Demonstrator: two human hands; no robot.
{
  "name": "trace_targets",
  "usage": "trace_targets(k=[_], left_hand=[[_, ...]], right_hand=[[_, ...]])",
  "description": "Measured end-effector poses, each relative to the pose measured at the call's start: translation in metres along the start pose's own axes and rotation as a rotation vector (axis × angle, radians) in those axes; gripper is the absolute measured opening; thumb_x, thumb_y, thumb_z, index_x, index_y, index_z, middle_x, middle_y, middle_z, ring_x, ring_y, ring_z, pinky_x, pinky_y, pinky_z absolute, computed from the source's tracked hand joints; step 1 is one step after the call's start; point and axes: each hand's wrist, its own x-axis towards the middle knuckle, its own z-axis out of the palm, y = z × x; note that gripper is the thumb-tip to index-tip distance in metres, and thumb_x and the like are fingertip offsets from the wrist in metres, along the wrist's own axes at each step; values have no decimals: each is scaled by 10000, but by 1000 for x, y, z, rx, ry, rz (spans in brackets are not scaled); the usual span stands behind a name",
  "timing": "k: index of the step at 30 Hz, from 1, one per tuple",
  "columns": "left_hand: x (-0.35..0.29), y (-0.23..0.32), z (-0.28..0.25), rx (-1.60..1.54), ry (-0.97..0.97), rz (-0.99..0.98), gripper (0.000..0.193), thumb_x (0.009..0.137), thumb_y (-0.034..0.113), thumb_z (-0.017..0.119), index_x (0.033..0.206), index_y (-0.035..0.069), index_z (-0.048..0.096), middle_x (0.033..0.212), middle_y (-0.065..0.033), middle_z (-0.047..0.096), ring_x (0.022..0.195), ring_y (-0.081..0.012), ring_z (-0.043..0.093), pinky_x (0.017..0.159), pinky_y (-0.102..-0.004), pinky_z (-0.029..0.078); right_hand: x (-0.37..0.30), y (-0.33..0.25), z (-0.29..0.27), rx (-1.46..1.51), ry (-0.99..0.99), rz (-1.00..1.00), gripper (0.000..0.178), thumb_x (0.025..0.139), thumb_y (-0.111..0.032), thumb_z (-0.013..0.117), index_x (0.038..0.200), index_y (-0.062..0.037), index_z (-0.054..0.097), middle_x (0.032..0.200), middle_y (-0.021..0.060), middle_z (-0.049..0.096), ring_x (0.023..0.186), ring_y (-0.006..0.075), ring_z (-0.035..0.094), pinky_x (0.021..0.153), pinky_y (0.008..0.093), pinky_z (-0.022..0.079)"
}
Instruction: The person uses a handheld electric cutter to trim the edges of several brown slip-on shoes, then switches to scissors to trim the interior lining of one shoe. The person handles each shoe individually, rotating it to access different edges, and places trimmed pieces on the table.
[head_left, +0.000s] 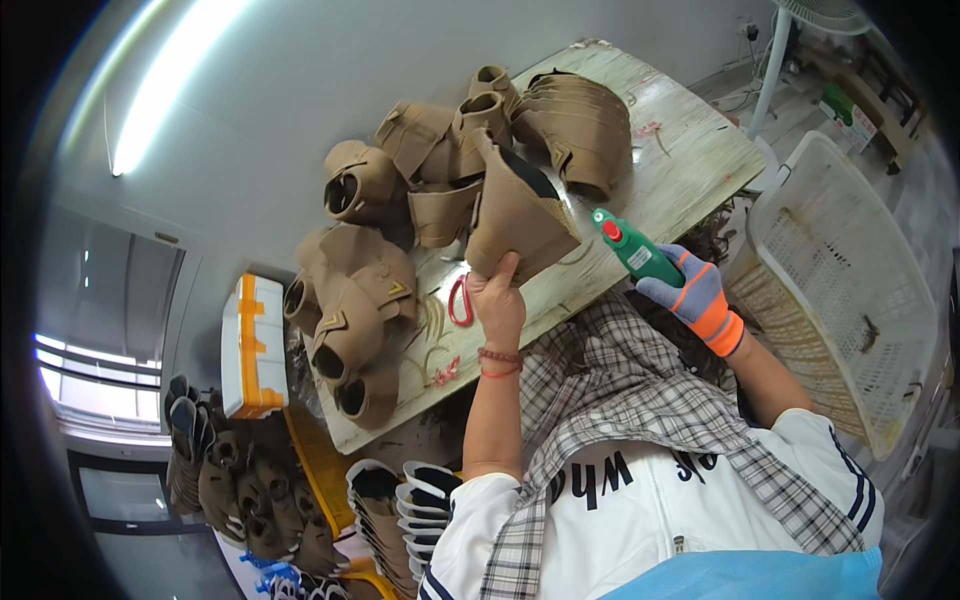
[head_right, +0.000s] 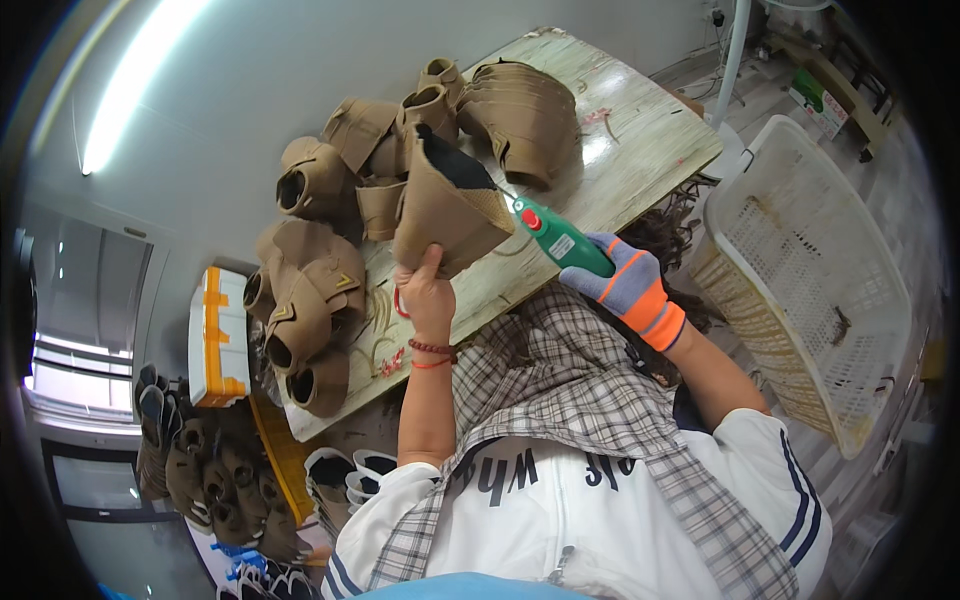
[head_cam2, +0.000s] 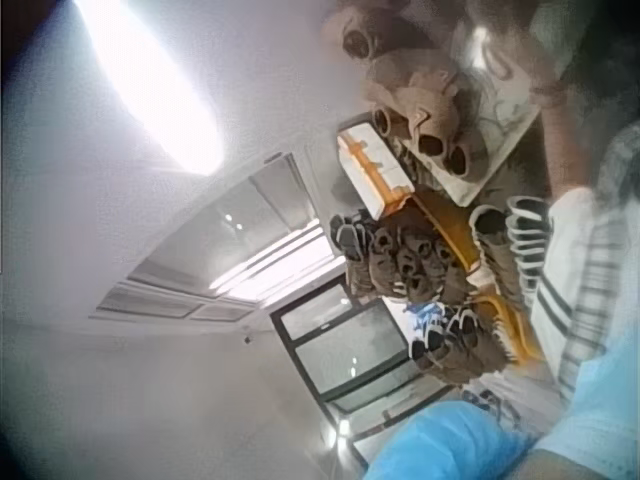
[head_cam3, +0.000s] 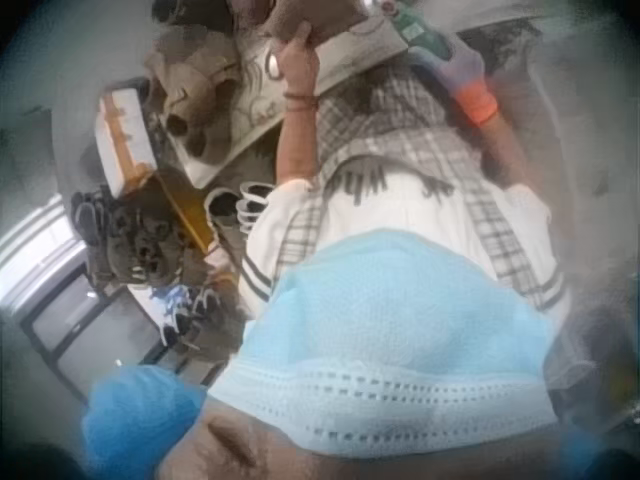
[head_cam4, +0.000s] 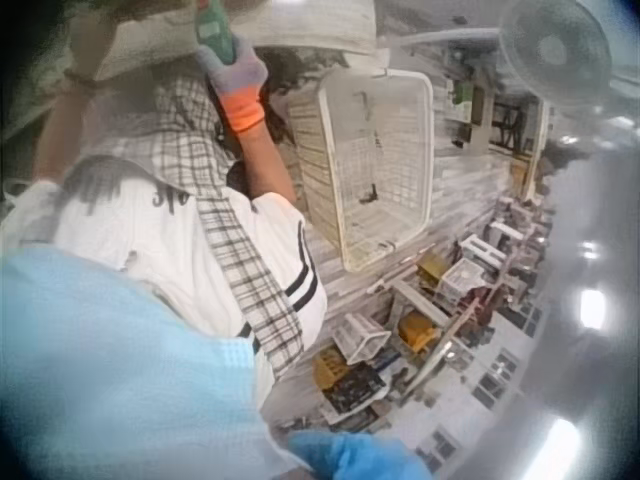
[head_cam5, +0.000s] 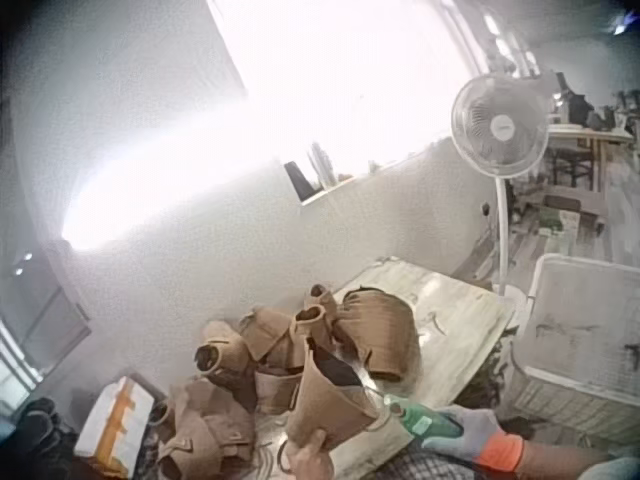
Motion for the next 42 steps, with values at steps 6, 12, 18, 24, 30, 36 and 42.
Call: trace_targets(k=[6, 12, 18, 24, 30, 36, 42], left_hand=[[-21, 43, 13, -102, 31, 115, 258, 844, -9, 647, 1098, 29, 643, 1051, -47, 669, 947, -132, 618, 848, -288, 480], [-31, 42, 23, 189, 109, 185, 202, 843, -2, 659, 1044, 11, 653, 968, 7, 657, 855, -74, 570, 749, -238, 466], [-43, 30, 16, 630, -20, 276, 83, 853, 43, 669, 915, -13, 663, 802, 4, 633, 712, -44, 501, 617, -232, 421], [-42, 29, 15, 1005, -235, 638, 96, 795, -14, 651, 885, -50, 651, 860, -177, 656, 768, -345, 629, 656, -363, 485], [-45, 22, -14, 1164, -347, 677, 172, 771, -34, 677, 942, -40, 663, 907, -166, 670, 834, -318, 642, 731, -372, 499], [-48, 66, 7, 741, -53, 154, 165, 809, 25, 687, 963, -27, 658, 941, -106, 678, 791, -222, 640, 692, -316, 499], [10, 135, 0, -409, 58, -299, 275, 945, 175, 525, 1143, -14, 551, 1165, -154, 600, 1048, -300, 602, 906, -430, 509]], right_hand=[[-10, -28, 14, 151, -133, -8, 565, 705, -284, 827, 1132, 9, 600, 869, 87, 684, 737, 88, 626, 689, 252, 521], [-7, -37, 20, 256, -147, -19, 560, 719, -274, 818, 1143, 12, 592, 833, 62, 675, 676, 71, 600, 639, 225, 505], [2, -47, 17, 345, -159, 132, 548, 744, -268, 802, 1158, 15, 582, 835, 26, 653, 670, 37, 555, 608, 202, 480], [11, -61, 11, 572, -206, 211, 454, 782, -220, 771, 1120, 13, 580, 812, 2, 613, 649, 36, 531, 570, 184, 441], [17, -68, 8, 590, -218, 214, 447, 786, -249, 768, 1105, 7, 587, 783, -9, 607, 622, 38, 526, 558, 190, 439], [27, -47, -2, 449, -120, 116, 447, 785, -262, 769, 1105, 0, 599, 811, -4, 627, 641, 52, 549, 594, 196, 465], [7, -13, -12, -84, -57, -210, 557, 703, -312, 818, 1129, -18, 614, 876, 83, 693, 718, 131, 649, 677, 268, 515]])
